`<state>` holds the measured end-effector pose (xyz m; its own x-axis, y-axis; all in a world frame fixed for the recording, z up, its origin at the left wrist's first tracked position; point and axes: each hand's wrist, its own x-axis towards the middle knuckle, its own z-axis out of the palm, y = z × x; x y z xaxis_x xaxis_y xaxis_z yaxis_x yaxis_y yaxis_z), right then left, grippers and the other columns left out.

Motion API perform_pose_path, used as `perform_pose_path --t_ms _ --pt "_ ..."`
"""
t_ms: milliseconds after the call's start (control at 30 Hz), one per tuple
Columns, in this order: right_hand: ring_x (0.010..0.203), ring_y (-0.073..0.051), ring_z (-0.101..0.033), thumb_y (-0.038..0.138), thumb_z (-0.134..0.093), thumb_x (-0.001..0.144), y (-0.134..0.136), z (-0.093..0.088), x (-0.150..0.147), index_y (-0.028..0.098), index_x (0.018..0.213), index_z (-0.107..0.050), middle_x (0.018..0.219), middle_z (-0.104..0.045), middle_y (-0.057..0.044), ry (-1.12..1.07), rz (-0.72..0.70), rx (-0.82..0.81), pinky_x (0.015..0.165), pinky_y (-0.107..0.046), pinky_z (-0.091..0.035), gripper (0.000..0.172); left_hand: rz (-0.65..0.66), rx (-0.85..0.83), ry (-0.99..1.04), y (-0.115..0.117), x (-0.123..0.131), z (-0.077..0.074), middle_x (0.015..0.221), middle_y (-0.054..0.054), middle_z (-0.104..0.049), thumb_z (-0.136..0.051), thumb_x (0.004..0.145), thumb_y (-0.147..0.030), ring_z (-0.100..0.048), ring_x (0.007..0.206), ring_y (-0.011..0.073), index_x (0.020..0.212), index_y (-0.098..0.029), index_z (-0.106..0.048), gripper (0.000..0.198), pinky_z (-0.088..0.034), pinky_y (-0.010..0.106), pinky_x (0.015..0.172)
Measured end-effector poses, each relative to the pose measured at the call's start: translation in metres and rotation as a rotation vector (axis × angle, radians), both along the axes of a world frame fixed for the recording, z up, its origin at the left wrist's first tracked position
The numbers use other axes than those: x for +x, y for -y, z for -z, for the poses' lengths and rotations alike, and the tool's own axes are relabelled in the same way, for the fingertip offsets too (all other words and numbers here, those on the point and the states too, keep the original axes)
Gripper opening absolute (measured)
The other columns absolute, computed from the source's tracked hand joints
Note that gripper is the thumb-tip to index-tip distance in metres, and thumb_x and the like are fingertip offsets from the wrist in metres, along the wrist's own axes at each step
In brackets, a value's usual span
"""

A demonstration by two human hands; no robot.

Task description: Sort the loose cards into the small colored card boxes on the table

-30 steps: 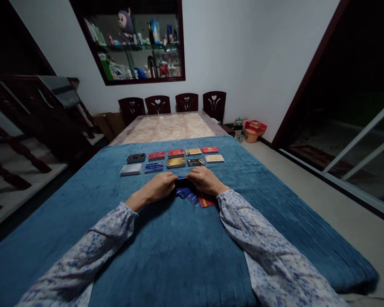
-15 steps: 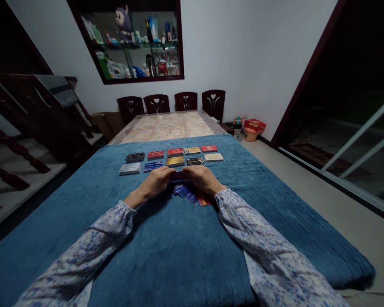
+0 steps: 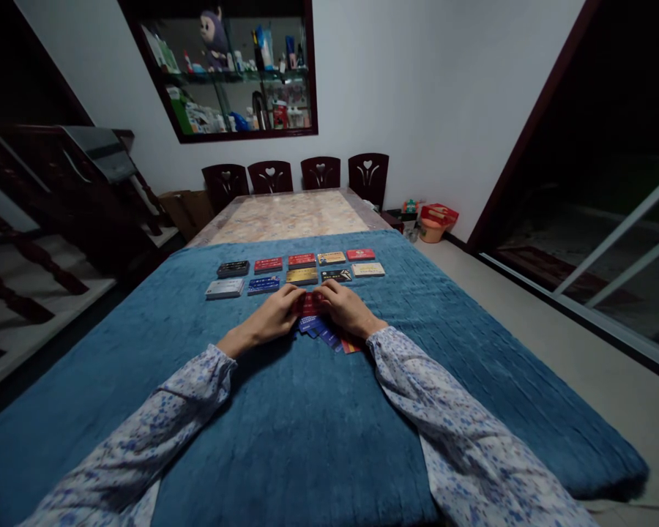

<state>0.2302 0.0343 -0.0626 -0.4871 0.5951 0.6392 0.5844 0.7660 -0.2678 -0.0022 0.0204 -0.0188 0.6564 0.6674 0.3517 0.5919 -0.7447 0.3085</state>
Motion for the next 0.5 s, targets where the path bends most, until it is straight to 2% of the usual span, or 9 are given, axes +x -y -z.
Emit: perform_pose_path --t_ms 200,333,433,500 --pt "0.1 -0.023 -0.066 0.02 -0.048 0.101 -0.004 0.009 -0.001 0.021 0.131 -0.064 0.118 -0.063 -0.014 -0.03 -0.07 0.05 0.089 -0.039 -0.06 0.033 -0.002 -0.038 -0.005 0.0 -0.001 0.004 0.116 0.012 -0.057 -0.055 0.084 -0.006 -0.063 0.109 0.0242 0.12 -0.016 -0.058 0.038 -0.056 0.039 0.102" --pt "0.112 -0.027 -0.064 0.023 -0.056 0.098 0.001 0.002 0.004 0.022 0.142 -0.056 0.125 -0.06 -0.016 0.015 -0.154 0.011 0.097 -0.047 -0.058 0.044 -0.012 -0.044 0.013 -0.001 -0.002 0.005 0.113 0.01 -0.056 -0.056 0.084 -0.007 -0.061 0.109 0.0238 0.118 -0.018 -0.057 0.035 -0.055 0.04 0.103" --pt "0.123 -0.03 -0.06 0.024 -0.065 0.093 0.002 -0.003 0.009 0.025 0.149 -0.05 0.134 -0.055 -0.016 0.066 -0.17 -0.04 0.103 -0.052 -0.056 0.059 -0.011 -0.057 0.022 -0.001 -0.002 0.005 0.112 0.01 -0.055 -0.057 0.082 -0.007 -0.06 0.107 0.0237 0.115 -0.018 -0.057 0.034 -0.055 0.041 0.102" --pt "0.125 -0.031 -0.059 0.023 -0.066 0.091 0.0 -0.002 0.012 0.025 0.151 -0.048 0.135 -0.054 -0.016 0.082 -0.168 -0.053 0.104 -0.053 -0.055 0.062 -0.009 -0.072 0.022 -0.001 -0.002 0.004 0.111 0.009 -0.055 -0.058 0.082 -0.008 -0.059 0.106 0.0236 0.113 -0.018 -0.057 0.033 -0.055 0.041 0.101"
